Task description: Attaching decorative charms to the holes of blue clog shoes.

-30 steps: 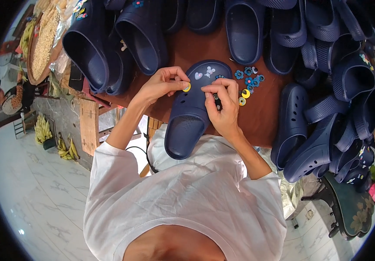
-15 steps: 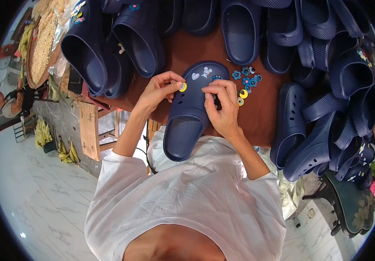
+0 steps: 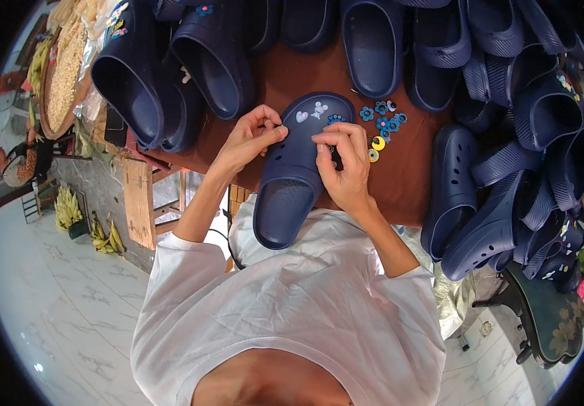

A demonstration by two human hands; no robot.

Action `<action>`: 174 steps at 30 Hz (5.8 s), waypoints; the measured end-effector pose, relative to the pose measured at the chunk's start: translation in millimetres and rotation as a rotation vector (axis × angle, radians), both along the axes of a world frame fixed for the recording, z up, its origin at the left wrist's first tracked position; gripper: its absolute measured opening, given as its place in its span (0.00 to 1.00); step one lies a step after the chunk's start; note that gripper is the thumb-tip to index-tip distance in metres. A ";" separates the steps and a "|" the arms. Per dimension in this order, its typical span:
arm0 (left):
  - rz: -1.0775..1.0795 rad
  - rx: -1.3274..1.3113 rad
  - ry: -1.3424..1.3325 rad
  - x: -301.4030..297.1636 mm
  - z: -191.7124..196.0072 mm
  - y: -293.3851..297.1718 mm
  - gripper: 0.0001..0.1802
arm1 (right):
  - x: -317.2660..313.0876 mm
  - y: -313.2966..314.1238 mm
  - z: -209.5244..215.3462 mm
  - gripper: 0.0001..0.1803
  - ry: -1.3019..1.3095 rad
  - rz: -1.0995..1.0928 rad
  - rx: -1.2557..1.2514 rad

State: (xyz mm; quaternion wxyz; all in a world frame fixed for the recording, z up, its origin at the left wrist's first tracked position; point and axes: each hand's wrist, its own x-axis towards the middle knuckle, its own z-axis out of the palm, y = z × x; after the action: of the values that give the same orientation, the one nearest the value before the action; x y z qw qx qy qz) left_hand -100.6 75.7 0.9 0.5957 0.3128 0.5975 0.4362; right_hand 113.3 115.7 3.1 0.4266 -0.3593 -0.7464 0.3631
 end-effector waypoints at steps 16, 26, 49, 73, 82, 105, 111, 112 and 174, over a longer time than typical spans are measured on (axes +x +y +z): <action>-0.168 -0.027 -0.179 -18.7 -10.2 5.8 0.11 | -2.4 -0.8 -2.2 0.08 0.048 -0.010 -0.058; -0.073 -0.012 -0.101 -12.5 -11.3 -3.0 0.10 | 0.7 -0.9 2.0 0.08 0.018 -0.008 -0.045; 0.210 0.107 0.076 12.7 1.9 -53.5 0.08 | 65.1 86.4 -22.5 0.12 -0.671 -0.331 0.035; 0.120 0.721 0.655 43.3 33.5 -40.2 0.15 | -1.8 16.5 51.8 0.13 -0.022 0.404 -0.780; 0.159 0.408 0.579 28.7 25.6 -54.9 0.13 | 4.0 10.0 43.8 0.08 -0.071 0.151 -0.429; 0.115 0.426 0.583 21.0 14.0 -49.4 0.09 | 2.8 -3.4 37.2 0.07 -0.142 0.085 -0.230; 0.132 0.333 0.484 21.7 20.7 -46.0 0.11 | 2.4 -4.8 36.7 0.07 -0.130 0.080 -0.233; 0.126 0.349 0.517 21.9 22.3 -45.0 0.11 | 2.6 -4.7 36.5 0.07 -0.130 0.080 -0.233; -0.134 0.513 0.908 33.9 42.8 -61.3 0.31 | -3.1 -12.7 19.0 0.08 -0.098 -0.017 -0.146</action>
State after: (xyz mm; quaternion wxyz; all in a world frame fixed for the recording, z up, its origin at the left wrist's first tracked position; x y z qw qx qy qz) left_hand -66.7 14.4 43.7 0.2076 0.6437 0.6483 0.3496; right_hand 110.2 103.0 22.1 0.3654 -0.4132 -0.7349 0.3946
